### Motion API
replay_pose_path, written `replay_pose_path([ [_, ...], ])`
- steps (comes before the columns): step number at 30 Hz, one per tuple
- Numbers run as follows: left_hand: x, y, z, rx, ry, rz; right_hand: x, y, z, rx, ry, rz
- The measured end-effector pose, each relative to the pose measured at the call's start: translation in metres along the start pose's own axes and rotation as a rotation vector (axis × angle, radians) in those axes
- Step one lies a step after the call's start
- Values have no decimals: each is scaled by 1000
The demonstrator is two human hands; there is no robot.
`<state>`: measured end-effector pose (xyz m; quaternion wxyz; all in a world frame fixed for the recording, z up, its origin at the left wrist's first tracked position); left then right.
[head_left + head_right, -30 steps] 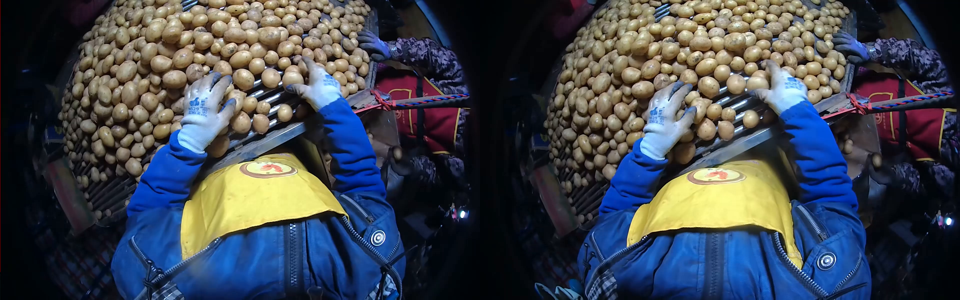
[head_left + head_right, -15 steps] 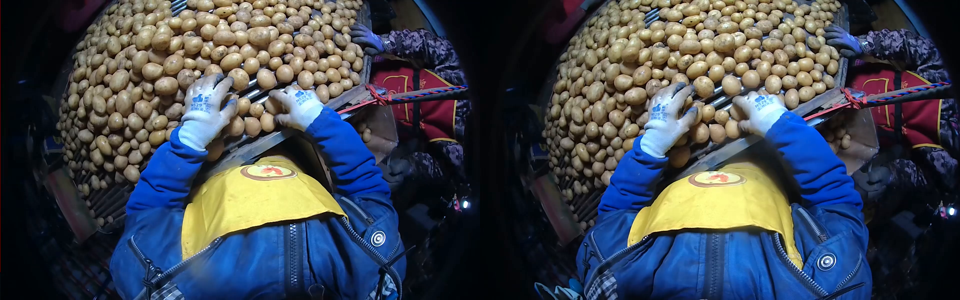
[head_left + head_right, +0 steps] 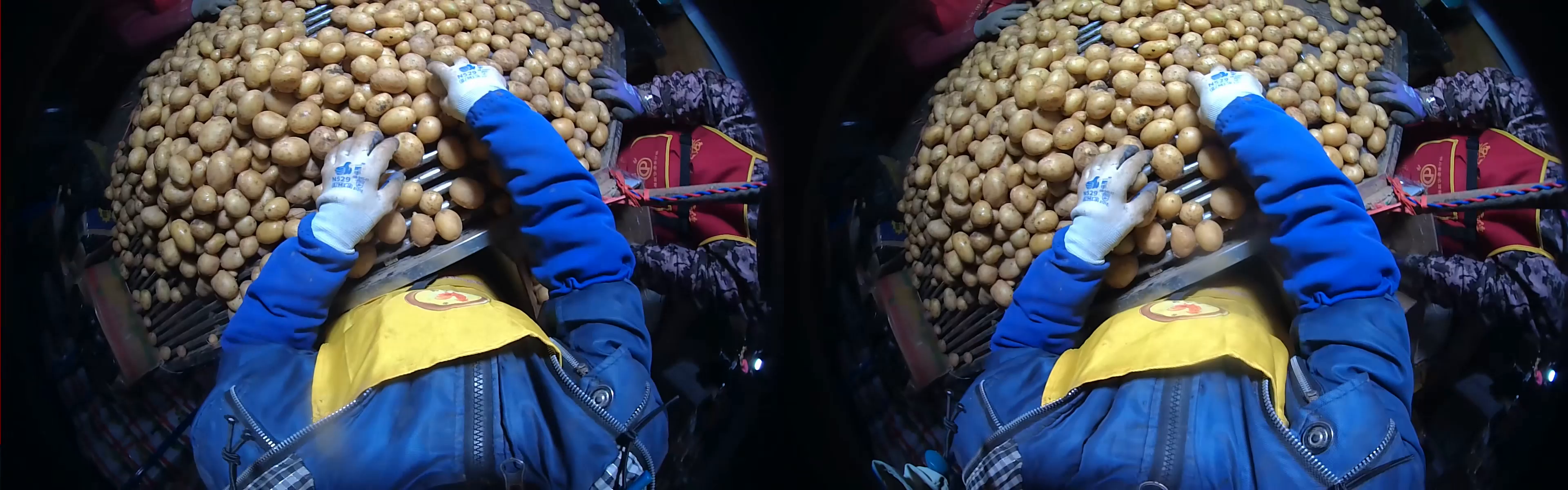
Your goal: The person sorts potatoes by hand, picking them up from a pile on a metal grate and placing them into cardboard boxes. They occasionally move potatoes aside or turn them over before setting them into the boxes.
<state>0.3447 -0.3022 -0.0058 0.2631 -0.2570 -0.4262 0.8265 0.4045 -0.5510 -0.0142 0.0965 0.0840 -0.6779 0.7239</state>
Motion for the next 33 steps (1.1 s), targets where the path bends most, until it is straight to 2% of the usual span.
replay_pose_path([
  [1,1,-3,-4,-19,-5,23,2,-2,1,1,-5,5],
  [2,-4,-10,-7,-5,-58,-20,7,-5,5,-194,-9,-25],
  [3,-8,-13,-12,-36,-67,14,11,-6,12,-389,-14,-55],
  [5,-23,-14,-24,-18,-5,128,15,34,25,-870,-49,-27],
  [7,-46,-8,-40,-11,49,118,54,27,21,-1328,9,-172],
  [9,-73,1,-46,-81,107,72,80,32,14,-1608,191,-173],
  [11,-100,8,-47,-285,162,-55,103,38,15,-1712,272,-160],
  [13,-116,28,-58,-315,209,-5,135,22,17,-1712,395,-272],
  [15,-131,29,-49,-322,87,-110,144,52,33,-1645,141,-211],
  [17,-133,27,-52,-235,94,-113,156,61,41,-1627,176,-208],
  [19,-132,23,-48,-226,38,-166,161,58,40,-1765,153,-157],
  [21,-129,14,-40,-229,84,-199,171,48,38,-1869,204,-165],
  [24,-105,13,-22,-54,80,-105,192,47,37,-2010,86,-14],
  [25,-95,13,-13,40,112,-58,205,45,36,-2035,116,-8],
  [27,-76,19,4,106,200,7,227,50,33,-1916,156,148],
  [28,-69,20,14,131,208,3,241,49,30,-2028,151,178],
  [31,-53,25,50,287,187,-73,290,66,29,-2152,318,184],
  [33,-47,35,69,363,205,-139,326,76,24,-2312,419,364],
])
Point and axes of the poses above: each hand's wrist, its own x-axis away from the middle knuckle, its own y-axis out of the palm, z = x × y, the point moved 1 cm from there along -x, towards the middle knuckle, and after that the axes turned 9 degrees about x, right-handed, at the moved point
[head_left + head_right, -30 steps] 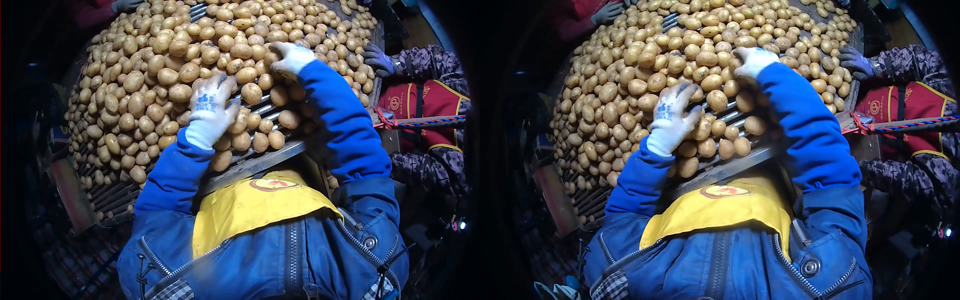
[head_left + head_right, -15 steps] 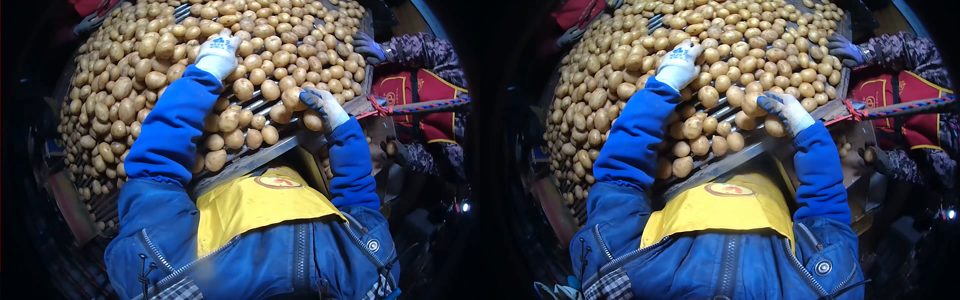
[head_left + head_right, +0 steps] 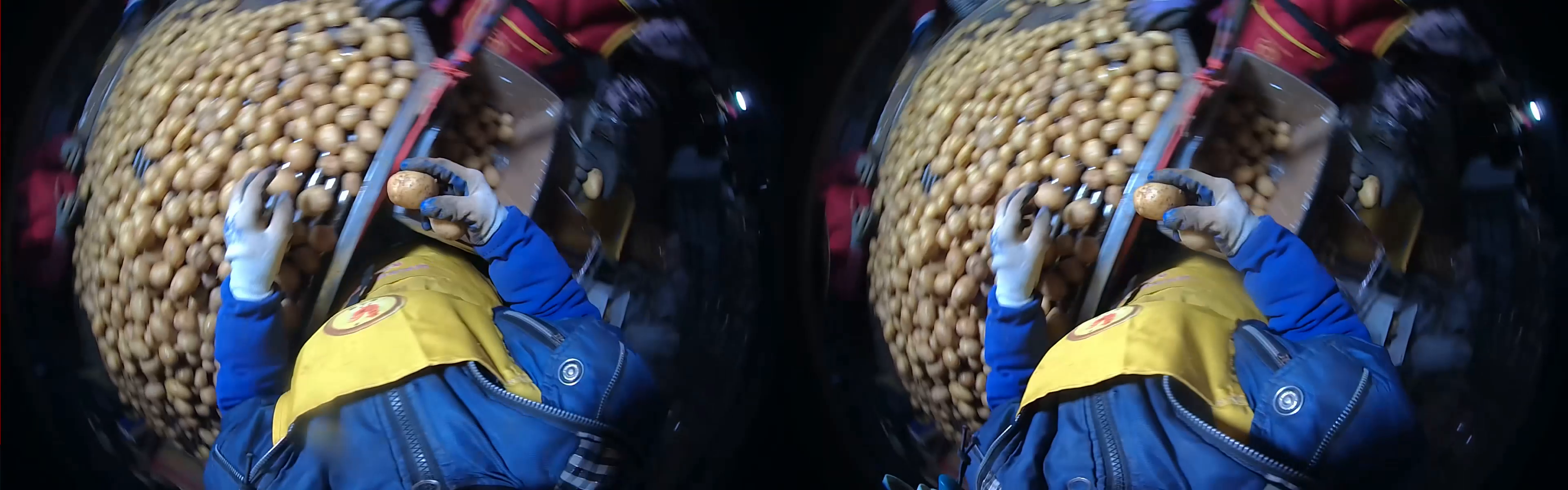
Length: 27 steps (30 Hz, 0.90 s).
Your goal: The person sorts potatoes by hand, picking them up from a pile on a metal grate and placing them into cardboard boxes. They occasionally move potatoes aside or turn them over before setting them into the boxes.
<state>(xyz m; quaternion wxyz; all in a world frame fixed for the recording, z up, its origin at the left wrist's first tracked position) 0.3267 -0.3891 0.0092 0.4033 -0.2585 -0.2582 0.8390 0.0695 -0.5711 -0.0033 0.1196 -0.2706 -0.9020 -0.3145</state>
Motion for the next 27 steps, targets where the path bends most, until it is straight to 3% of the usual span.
replay_pose_path([
  [2,3,13,10,129,-126,-74,43,-29,-10,94,-68,139],
  [5,1,33,5,163,-33,-67,106,-76,-12,-91,-236,280],
  [7,-1,42,8,202,-163,-94,150,-141,14,136,-337,628],
  [9,-2,50,13,218,-228,-116,191,-170,9,223,-254,826],
  [11,-2,57,16,91,56,-55,203,-230,24,530,-297,1066],
  [12,1,62,14,193,-63,-52,205,-240,18,807,-111,1124],
  [14,3,61,21,147,-30,-58,206,-256,11,1637,145,1299],
  [17,12,55,17,98,-41,-13,177,-246,2,1163,-238,1101],
  [18,17,50,18,82,-10,16,159,-222,-1,1025,-195,978],
  [20,32,37,18,94,-152,64,119,-156,-7,1179,-311,721],
  [22,50,19,14,-168,-67,108,76,-97,-8,1310,-597,414],
  [24,77,-2,10,-315,-161,151,32,-56,4,1296,-767,193],
  [27,122,-27,2,-543,-248,112,-19,14,15,1537,-868,-148],
])
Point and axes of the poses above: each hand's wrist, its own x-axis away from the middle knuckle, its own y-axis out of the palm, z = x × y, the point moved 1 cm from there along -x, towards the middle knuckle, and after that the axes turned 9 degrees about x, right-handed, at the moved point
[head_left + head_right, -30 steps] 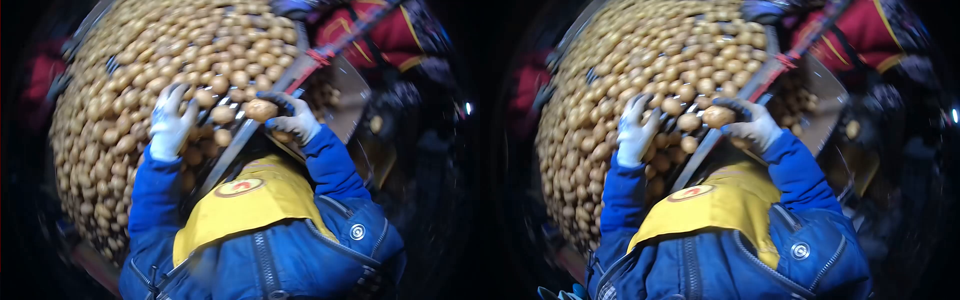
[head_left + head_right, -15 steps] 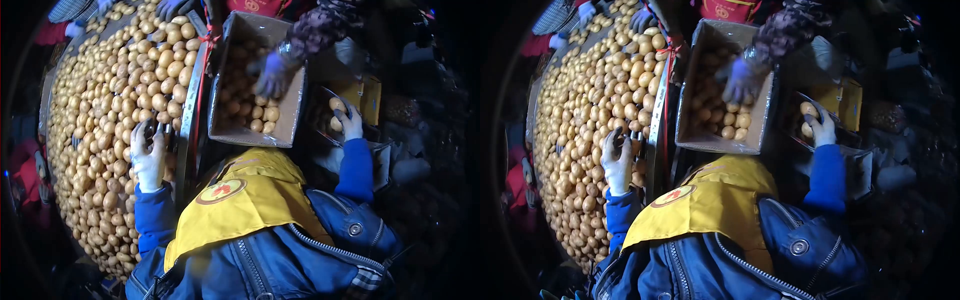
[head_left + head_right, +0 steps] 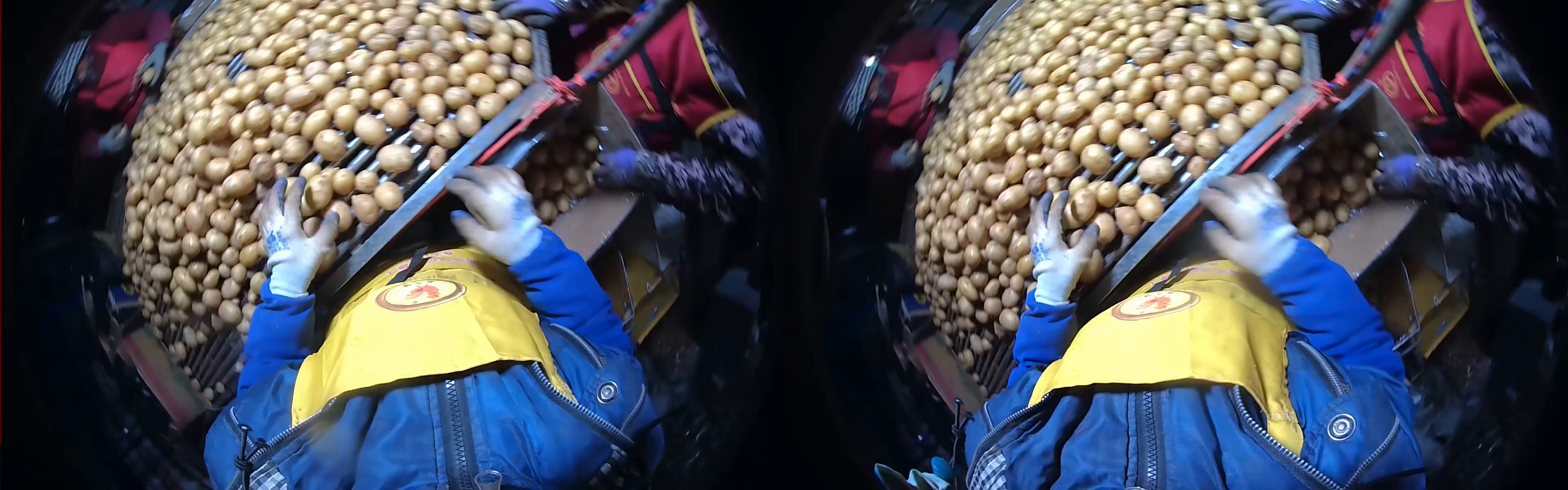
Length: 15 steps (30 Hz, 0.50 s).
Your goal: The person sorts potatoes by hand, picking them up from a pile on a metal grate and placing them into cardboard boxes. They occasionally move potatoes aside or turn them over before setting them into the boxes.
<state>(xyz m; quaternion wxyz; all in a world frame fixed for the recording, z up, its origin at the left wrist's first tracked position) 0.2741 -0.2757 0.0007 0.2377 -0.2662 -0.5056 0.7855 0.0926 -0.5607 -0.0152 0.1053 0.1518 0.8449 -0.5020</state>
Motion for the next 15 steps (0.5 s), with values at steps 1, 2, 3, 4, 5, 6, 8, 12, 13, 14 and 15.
replay_pose_path([
  [1,14,-1,-13,-27,-72,-77,-23,7,-16,26,-84,-99],
  [2,27,1,-21,2,-99,-125,-44,23,-31,53,-186,-186],
  [3,35,5,-25,34,-124,-174,-63,38,-44,84,-287,-272],
  [4,33,11,-24,150,-148,-184,-76,62,-51,127,-384,-254],
  [5,28,20,-24,128,-80,-148,-86,87,-56,169,-478,-236],
  [6,19,23,-21,144,-68,-122,-99,102,-57,236,-488,-333],
  [8,-3,30,-17,146,2,-77,-125,103,-46,306,-427,-476],
  [12,-55,44,-10,97,-49,-93,-134,95,12,411,-334,-492],
  [13,-70,47,-13,87,-14,-150,-140,92,20,421,-335,-495],
  [14,-80,56,-17,57,25,-125,-144,87,24,445,-316,-508],
  [15,-89,66,-21,24,63,-102,-148,84,28,467,-297,-519],
])
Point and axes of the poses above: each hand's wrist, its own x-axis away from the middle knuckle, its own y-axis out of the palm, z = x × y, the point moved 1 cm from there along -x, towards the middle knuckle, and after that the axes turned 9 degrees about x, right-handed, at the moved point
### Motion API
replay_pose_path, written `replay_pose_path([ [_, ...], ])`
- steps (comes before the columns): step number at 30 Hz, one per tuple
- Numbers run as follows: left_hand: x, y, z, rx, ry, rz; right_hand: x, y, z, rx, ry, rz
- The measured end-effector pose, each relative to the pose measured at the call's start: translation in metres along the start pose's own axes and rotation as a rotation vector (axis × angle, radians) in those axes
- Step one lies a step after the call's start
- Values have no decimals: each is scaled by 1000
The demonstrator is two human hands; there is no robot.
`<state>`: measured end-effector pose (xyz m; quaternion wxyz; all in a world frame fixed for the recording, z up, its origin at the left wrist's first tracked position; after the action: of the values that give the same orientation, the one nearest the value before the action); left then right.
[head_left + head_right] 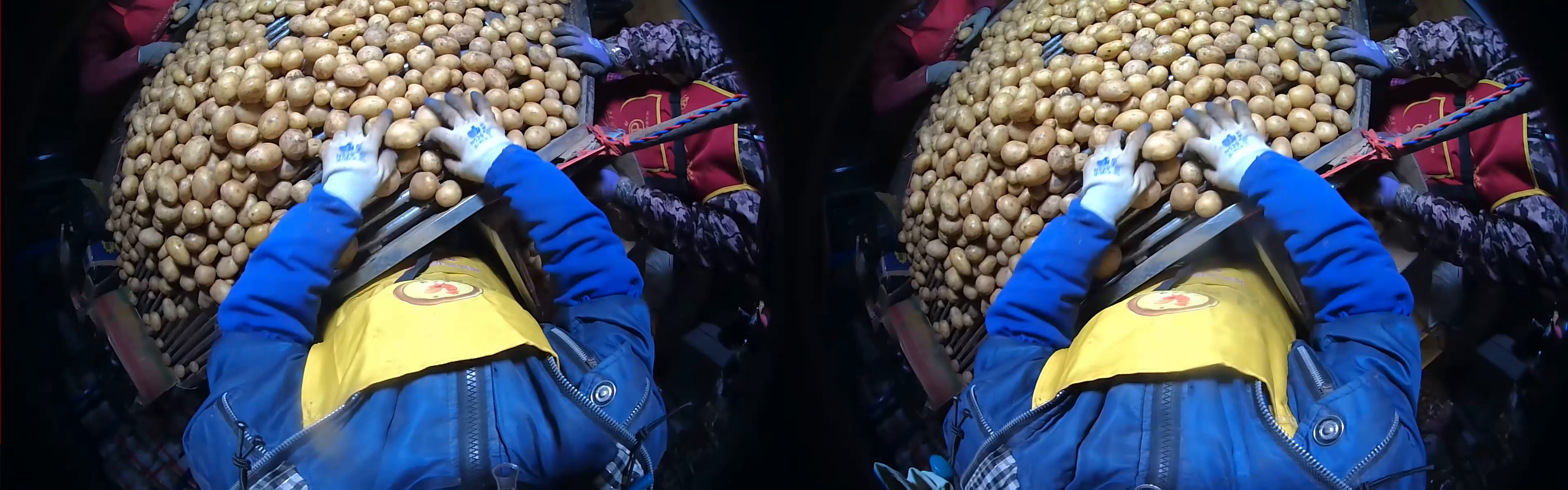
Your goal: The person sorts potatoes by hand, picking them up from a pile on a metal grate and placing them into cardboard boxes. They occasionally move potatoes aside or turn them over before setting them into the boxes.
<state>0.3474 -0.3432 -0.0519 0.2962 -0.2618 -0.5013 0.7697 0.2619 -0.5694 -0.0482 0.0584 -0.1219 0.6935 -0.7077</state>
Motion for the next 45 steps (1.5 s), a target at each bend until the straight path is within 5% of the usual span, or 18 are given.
replay_pose_path([
  [6,-34,14,15,-60,-60,-43,-9,11,30,99,141,-104],
  [11,28,-4,7,140,106,-18,25,27,10,85,201,181],
  [14,74,-27,16,33,189,-13,47,12,-11,7,94,111],
  [16,95,-41,19,53,94,-25,51,-5,-13,-116,69,71],
  [18,115,-44,2,81,46,29,42,-28,-15,-291,249,-10],
  [20,123,-50,-10,138,-68,72,29,-26,-14,-297,238,105],
  [28,97,-70,6,325,-98,131,-54,-6,-17,85,153,-238],
  [30,85,-67,8,341,-58,156,-50,-18,-7,-130,156,-193],
  [31,79,-66,9,319,-26,134,-36,-24,-1,-351,212,14],
  [32,74,-65,12,300,7,108,-29,3,16,-985,360,74],
  [35,55,-54,19,299,94,22,29,-33,32,-1616,541,370],
  [38,20,-43,26,238,160,-53,72,-31,49,-2012,572,318],
  [41,-24,-28,28,182,174,-86,78,-24,51,-1356,687,237],
  [45,-70,-2,38,101,297,6,49,-49,14,-186,306,12],
])
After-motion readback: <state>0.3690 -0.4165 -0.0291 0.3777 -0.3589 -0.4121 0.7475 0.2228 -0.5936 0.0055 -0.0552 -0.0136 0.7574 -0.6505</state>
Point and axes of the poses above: each hand's wrist, its own x-axis away from the middle knuckle, its own y-axis out of the palm, z = x × y, the point moved 1 cm from there along -x, towards the middle knuckle, and after that the axes turned 9 degrees about x, right-handed, at the moved point
